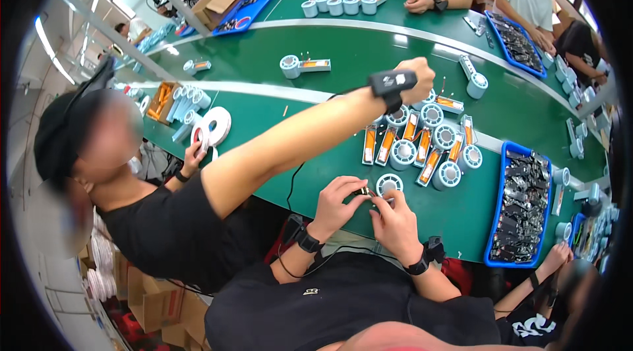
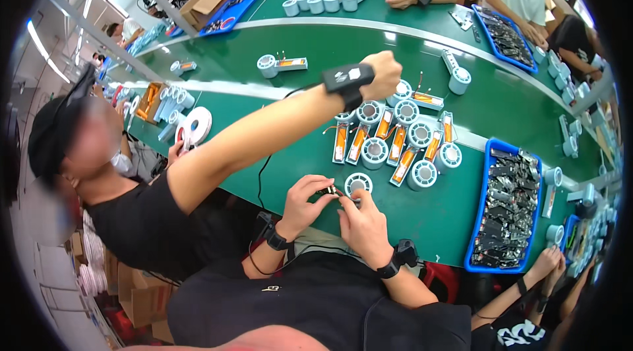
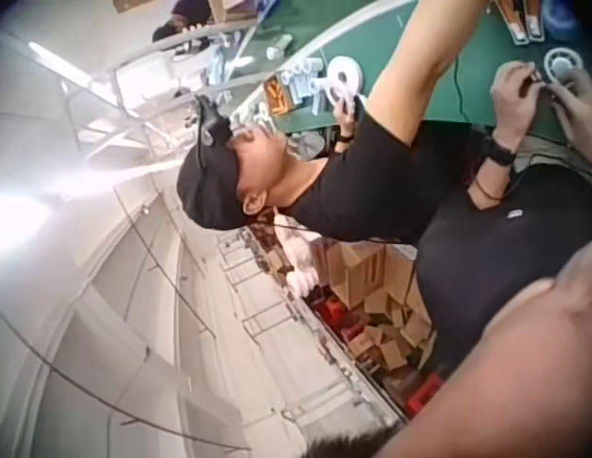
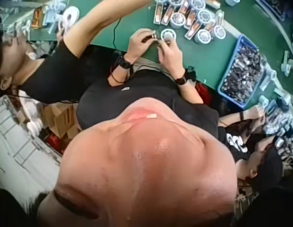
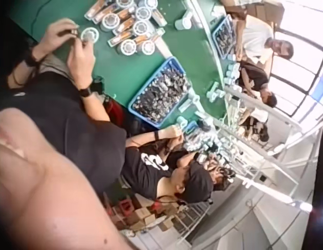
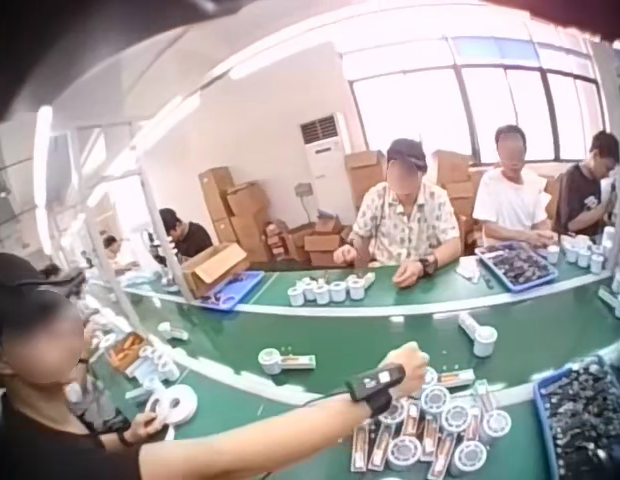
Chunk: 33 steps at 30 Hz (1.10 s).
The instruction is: Assemble small electronic components and place them into designated blue storage trays at a factory workstation.
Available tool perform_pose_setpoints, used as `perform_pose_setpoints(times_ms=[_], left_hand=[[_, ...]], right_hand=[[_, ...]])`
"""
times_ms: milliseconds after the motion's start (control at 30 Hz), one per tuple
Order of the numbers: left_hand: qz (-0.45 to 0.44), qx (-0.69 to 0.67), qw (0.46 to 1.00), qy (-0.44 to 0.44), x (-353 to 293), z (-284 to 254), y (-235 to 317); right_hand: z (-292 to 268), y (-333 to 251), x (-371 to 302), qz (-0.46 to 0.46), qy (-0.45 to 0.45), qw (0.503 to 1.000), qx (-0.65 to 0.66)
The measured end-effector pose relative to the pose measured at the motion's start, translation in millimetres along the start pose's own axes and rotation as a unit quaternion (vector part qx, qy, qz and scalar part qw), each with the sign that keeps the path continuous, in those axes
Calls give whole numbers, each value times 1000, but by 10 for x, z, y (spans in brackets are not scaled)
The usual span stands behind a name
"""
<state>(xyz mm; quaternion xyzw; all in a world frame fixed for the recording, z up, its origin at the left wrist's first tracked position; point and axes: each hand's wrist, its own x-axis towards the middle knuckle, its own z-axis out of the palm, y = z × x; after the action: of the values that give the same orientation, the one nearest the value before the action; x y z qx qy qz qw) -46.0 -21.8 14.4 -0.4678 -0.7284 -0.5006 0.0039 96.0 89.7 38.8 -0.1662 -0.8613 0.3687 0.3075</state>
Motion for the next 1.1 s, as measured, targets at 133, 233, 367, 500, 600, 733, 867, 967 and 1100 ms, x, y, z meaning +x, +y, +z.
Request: perform_pose_setpoints(times_ms=[133, 233, 367, 500, 600, 733, 867, 967, 1100], left_hand=[[-41, -10, 999, -9, 12, 22, -43], [-20, 6, 1000, -20, 49, -42, -38], [134, 43, 981, -137, 222, -190, -52], [68, 3, 970, -233, 128, -103, 82], [18, 14, 985, -172, 87, 29, 255], [-102, -33, 983, -151, -14, 45, 299], [-178, -142, 963, -142, -23, 114, 458], [-172, -152, 964, -132, -35, 195, 491], [-168, -140, 969, -114, -57, 239, 458]], right_hand=[[12, 140, -47, -32, -49, 992, -109], [-59, 213, -40, -57, -77, 995, -28], [-117, 466, -99, -140, 24, 990, -4], [-132, 371, -137, 126, -24, 981, 146], [-73, 494, -105, 18, 23, 994, 101], [-50, 505, -91, -102, 30, 994, 37], [-110, 541, -145, -7, 8, 990, 138], [-212, 467, -155, 65, -34, 981, 179], [-309, 462, -157, 76, -79, 986, 127]])
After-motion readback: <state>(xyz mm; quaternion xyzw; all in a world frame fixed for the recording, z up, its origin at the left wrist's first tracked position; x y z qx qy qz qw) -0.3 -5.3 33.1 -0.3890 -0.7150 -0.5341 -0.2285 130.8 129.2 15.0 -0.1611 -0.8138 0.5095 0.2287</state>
